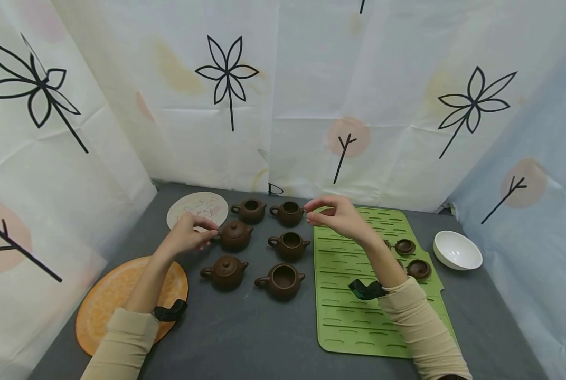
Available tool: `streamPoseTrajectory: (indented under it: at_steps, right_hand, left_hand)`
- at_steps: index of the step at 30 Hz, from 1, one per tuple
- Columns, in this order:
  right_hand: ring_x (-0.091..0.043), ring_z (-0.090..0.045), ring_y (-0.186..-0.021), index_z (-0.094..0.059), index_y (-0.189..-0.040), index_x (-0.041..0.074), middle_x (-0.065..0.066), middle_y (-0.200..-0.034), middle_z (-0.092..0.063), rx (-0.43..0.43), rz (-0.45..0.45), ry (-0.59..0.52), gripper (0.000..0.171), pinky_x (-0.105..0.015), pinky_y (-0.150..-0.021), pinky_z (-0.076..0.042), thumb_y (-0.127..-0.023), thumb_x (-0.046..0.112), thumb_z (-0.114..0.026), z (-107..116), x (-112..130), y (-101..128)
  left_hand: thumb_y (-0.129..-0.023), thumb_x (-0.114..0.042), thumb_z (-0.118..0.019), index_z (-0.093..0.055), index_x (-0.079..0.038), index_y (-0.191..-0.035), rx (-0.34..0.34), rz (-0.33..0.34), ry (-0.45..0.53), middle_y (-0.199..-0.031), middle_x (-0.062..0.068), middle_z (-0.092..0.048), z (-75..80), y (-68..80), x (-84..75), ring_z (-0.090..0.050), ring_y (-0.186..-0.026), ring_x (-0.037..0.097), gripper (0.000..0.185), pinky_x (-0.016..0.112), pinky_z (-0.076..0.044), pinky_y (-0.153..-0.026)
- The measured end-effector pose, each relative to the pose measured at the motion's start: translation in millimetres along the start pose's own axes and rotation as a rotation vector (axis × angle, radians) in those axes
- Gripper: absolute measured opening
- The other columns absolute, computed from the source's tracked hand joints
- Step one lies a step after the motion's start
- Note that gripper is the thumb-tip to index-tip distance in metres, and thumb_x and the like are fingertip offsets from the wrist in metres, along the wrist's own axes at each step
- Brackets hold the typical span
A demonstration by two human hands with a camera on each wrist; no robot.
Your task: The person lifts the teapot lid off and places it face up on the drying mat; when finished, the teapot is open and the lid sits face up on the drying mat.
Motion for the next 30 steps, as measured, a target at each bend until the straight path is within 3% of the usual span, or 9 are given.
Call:
streamPoseTrajectory:
  at_steps: [8,15,21,25,30]
  right_hand:
    - [-0.037,-0.079,-0.110,-0.072,-0.130,-0.003,-0.027,-0.129,-0.071,0.145,0.057,-0.041,0.026,-0.045,-0.098,-0.067,-0.106,0.006,-0.069,-54.9,17.9,-46.1]
    - [-0.041,-0.077,-0.113,-0.073,-0.129,-0.003,-0.024,-0.126,-0.075,0.248,0.040,-0.018,0.026,-0.042,-0.094,-0.068,-0.105,0.007,-0.071,-98.0,23.9,-87.6]
    - [-0.041,-0.078,-0.112,-0.072,-0.132,-0.005,-0.027,-0.129,-0.075,0.283,-0.031,-0.029,0.029,-0.058,-0.103,-0.062,-0.105,0.006,-0.070,-120.4,15.2,-114.9]
    - [-0.039,-0.079,-0.111,-0.073,-0.131,-0.005,-0.027,-0.130,-0.076,0.284,-0.103,-0.033,0.029,-0.054,-0.102,-0.063,-0.104,0.006,-0.072,-132.3,7.0,-126.1]
    - [-0.033,-0.079,-0.106,-0.074,-0.130,-0.006,-0.025,-0.127,-0.077,0.297,-0.178,-0.020,0.030,-0.050,-0.099,-0.065,-0.102,0.005,-0.075,-143.2,-4.3,-130.8]
  left_hand:
    - [-0.102,-0.004,-0.072,-0.078,0.008,-0.115,-0.038,0.009,0.021,-0.089,0.026,-0.077,-3.4,-0.5,5.0,-0.063,-0.055,0.008,0.018,0.023,-0.055,-0.052]
    - [-0.102,-0.002,-0.072,-0.077,0.010,-0.117,-0.052,0.028,0.026,-0.097,0.030,-0.077,-6.7,-1.7,8.0,-0.064,-0.056,0.007,0.020,0.022,-0.056,-0.052]
    - [-0.102,-0.003,-0.073,-0.077,0.010,-0.119,-0.059,0.053,0.033,-0.102,0.031,-0.077,-7.6,-0.6,11.3,-0.065,-0.061,0.007,0.022,0.021,-0.058,-0.056]
    - [-0.103,-0.006,-0.072,-0.075,0.008,-0.124,-0.064,0.103,0.058,-0.113,0.028,-0.077,-8.0,1.2,13.5,-0.068,-0.068,0.007,0.025,0.022,-0.059,-0.059]
    - [-0.103,-0.011,-0.074,-0.076,0.006,-0.125,-0.068,0.132,0.085,-0.108,0.026,-0.078,-11.0,2.2,14.7,-0.069,-0.071,0.010,0.027,0.022,-0.059,-0.060]
Point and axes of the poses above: each hand's wrist, its own y-axis away from the middle knuckle, its own z-axis out of the back of the hand, x = y × z, the point moved 4 cm from there along -y, towards the middle knuckle
